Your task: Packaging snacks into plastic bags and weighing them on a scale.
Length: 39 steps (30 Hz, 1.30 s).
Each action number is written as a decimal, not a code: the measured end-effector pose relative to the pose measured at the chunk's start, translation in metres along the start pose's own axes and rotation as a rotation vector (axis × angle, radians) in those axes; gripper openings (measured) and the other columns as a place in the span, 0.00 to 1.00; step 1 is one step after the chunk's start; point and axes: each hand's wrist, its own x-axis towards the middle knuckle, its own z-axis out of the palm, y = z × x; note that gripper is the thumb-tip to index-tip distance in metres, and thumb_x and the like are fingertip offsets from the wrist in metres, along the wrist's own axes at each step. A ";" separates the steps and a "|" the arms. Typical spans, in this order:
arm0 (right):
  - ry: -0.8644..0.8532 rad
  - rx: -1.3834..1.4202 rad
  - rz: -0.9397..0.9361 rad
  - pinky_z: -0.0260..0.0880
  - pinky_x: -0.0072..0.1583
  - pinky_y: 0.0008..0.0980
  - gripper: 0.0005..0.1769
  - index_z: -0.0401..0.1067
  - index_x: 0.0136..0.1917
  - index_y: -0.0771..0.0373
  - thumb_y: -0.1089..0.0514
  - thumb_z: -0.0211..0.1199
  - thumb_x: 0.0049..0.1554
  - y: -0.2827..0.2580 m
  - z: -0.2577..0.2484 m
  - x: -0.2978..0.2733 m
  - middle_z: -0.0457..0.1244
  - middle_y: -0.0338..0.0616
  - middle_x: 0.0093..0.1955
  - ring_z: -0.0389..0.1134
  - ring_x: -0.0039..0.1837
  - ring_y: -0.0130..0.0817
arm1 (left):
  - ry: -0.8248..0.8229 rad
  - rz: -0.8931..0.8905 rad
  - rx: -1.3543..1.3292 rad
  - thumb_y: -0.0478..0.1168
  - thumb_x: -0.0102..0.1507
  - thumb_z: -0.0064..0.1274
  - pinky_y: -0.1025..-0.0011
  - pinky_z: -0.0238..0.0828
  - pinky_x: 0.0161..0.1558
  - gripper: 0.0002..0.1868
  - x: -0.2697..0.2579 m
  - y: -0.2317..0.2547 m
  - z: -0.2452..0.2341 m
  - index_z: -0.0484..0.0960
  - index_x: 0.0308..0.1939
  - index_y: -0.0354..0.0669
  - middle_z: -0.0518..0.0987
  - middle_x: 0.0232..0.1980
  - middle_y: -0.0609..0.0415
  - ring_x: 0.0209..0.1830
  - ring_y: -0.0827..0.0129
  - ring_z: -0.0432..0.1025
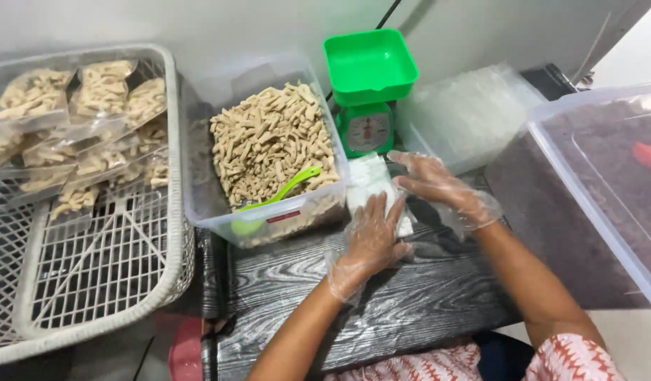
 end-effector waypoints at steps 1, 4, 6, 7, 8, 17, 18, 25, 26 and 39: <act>0.005 -0.013 0.090 0.63 0.70 0.54 0.29 0.70 0.70 0.56 0.46 0.63 0.58 0.004 0.010 0.002 0.67 0.56 0.65 0.66 0.69 0.56 | -0.066 -0.067 -0.033 0.54 0.60 0.60 0.38 0.42 0.74 0.51 0.001 0.001 0.008 0.48 0.81 0.49 0.54 0.77 0.26 0.79 0.34 0.47; 0.071 -0.049 0.134 0.64 0.70 0.52 0.28 0.71 0.70 0.57 0.45 0.63 0.59 0.043 0.053 0.023 0.69 0.55 0.62 0.68 0.67 0.52 | -0.144 -0.126 0.030 0.57 0.64 0.53 0.36 0.37 0.74 0.47 0.001 0.005 0.019 0.48 0.82 0.52 0.50 0.80 0.28 0.81 0.36 0.43; 0.126 -0.079 0.079 0.66 0.67 0.52 0.26 0.72 0.67 0.58 0.47 0.64 0.59 0.057 0.070 0.035 0.70 0.54 0.58 0.70 0.64 0.52 | -0.147 -0.124 0.120 0.58 0.66 0.49 0.35 0.39 0.74 0.44 0.002 0.007 0.024 0.50 0.81 0.52 0.50 0.80 0.29 0.82 0.37 0.44; 0.173 -0.036 0.056 0.67 0.66 0.49 0.23 0.74 0.65 0.56 0.49 0.64 0.58 0.053 0.071 0.035 0.71 0.52 0.57 0.71 0.63 0.50 | -0.104 -0.121 0.154 0.58 0.65 0.49 0.36 0.40 0.74 0.43 0.002 0.006 0.029 0.52 0.81 0.53 0.51 0.80 0.30 0.81 0.37 0.45; 0.221 0.007 0.033 0.68 0.65 0.46 0.20 0.76 0.62 0.54 0.51 0.64 0.57 0.049 0.073 0.035 0.71 0.50 0.56 0.71 0.63 0.48 | -0.063 -0.117 0.189 0.59 0.64 0.50 0.36 0.41 0.73 0.43 0.001 0.005 0.034 0.54 0.80 0.53 0.52 0.80 0.31 0.81 0.38 0.46; 0.328 0.432 0.267 0.74 0.53 0.38 0.22 0.71 0.62 0.42 0.46 0.65 0.54 0.012 0.044 0.021 0.70 0.34 0.42 0.74 0.48 0.32 | 0.052 -0.009 -0.022 0.56 0.65 0.52 0.32 0.45 0.71 0.40 -0.017 0.012 0.014 0.59 0.78 0.50 0.49 0.80 0.28 0.80 0.33 0.45; 0.332 0.432 0.263 0.74 0.53 0.38 0.22 0.71 0.62 0.42 0.46 0.65 0.54 -0.006 0.022 0.012 0.70 0.34 0.42 0.74 0.48 0.32 | 0.055 -0.007 -0.018 0.56 0.65 0.52 0.32 0.45 0.71 0.40 -0.018 0.013 0.003 0.59 0.78 0.50 0.49 0.80 0.28 0.80 0.33 0.45; 0.785 0.576 -0.302 0.73 0.53 0.27 0.24 0.66 0.63 0.70 0.69 0.74 0.57 -0.101 -0.071 -0.046 0.66 0.50 0.46 0.70 0.48 0.33 | 0.676 0.156 -0.433 0.57 0.62 0.58 0.46 0.40 0.79 0.52 -0.031 0.032 -0.108 0.46 0.80 0.40 0.47 0.81 0.32 0.81 0.39 0.45; 0.860 0.515 -0.405 0.74 0.52 0.31 0.26 0.65 0.62 0.75 0.71 0.76 0.57 -0.118 -0.079 -0.052 0.66 0.55 0.46 0.71 0.47 0.39 | 0.683 0.114 -0.567 0.64 0.58 0.60 0.40 0.37 0.79 0.61 -0.033 0.036 -0.129 0.40 0.80 0.39 0.39 0.83 0.30 0.82 0.34 0.40; 0.504 0.610 -0.837 0.77 0.63 0.33 0.29 0.53 0.71 0.60 0.64 0.66 0.64 -0.231 -0.048 0.003 0.64 0.55 0.58 0.73 0.59 0.36 | 0.922 0.123 -0.748 0.73 0.55 0.59 0.46 0.45 0.81 0.66 -0.054 0.014 -0.212 0.33 0.81 0.56 0.42 0.83 0.36 0.86 0.43 0.45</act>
